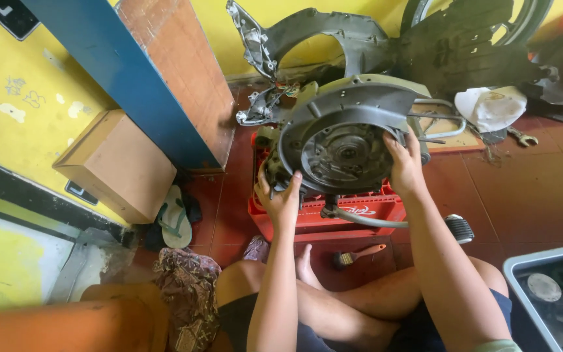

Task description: Cleaning and inspecting motorcycle engine components using a brush, screwdriver, and hammer.

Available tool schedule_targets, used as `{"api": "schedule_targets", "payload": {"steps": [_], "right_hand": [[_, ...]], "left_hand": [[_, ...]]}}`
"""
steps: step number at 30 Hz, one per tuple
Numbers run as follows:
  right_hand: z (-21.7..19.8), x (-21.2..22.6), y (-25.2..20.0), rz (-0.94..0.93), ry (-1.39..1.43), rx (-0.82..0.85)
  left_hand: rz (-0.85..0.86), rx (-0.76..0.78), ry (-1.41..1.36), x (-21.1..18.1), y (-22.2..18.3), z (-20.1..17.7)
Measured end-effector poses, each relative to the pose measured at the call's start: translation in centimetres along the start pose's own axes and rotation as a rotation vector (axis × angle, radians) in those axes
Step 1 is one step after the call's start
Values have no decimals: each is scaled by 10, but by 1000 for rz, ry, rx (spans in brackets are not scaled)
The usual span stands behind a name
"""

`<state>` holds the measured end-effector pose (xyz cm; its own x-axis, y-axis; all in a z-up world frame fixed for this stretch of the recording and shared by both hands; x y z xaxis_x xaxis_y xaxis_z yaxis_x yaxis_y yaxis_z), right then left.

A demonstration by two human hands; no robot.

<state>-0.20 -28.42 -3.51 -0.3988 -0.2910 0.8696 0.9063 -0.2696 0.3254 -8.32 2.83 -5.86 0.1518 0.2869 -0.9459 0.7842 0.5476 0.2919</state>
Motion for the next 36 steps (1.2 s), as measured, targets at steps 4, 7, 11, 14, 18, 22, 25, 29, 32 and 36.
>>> {"api": "schedule_targets", "payload": {"steps": [4, 7, 11, 14, 18, 22, 25, 29, 32, 36], "right_hand": [[-40, -55, 13, 1, 54, -18], [-36, -44, 3, -27, 47, 16], [-39, -43, 0, -83, 61, 70], [-37, -49, -3, -101, 88, 81], [-74, -89, 20, -148, 68, 112], [-78, -86, 13, -130, 35, 73], [-67, -80, 10, -110, 85, 52], [-47, -56, -5, -107, 55, 37], [-56, -50, -10, -90, 44, 28], [-45, -54, -7, -93, 103, 16]], "left_hand": [[66, -53, 39, 25, -2, 7], [126, -57, -20, 27, -6, 8], [164, -60, -52, 30, -11, 6], [170, -60, -79, 25, -16, 4], [220, -80, -58, 18, -19, 3], [246, -105, -41, 15, -22, 2], [226, -96, -84, 23, -17, 3], [242, -84, -38, 31, -10, 5], [214, -58, -51, 26, -7, 4], [274, -83, -54, 28, -10, 4]]}}
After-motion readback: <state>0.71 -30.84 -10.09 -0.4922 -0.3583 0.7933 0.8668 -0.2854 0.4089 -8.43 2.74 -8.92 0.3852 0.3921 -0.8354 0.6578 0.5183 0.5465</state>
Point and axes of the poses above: each hand's wrist, its own y-axis towards the middle knuckle, its own z-axis out of the palm, x = y × z, the point moved 8 cm from there along y, towards the middle knuckle, and after that the axes turned 3 degrees about x, right-handed, at the moved point
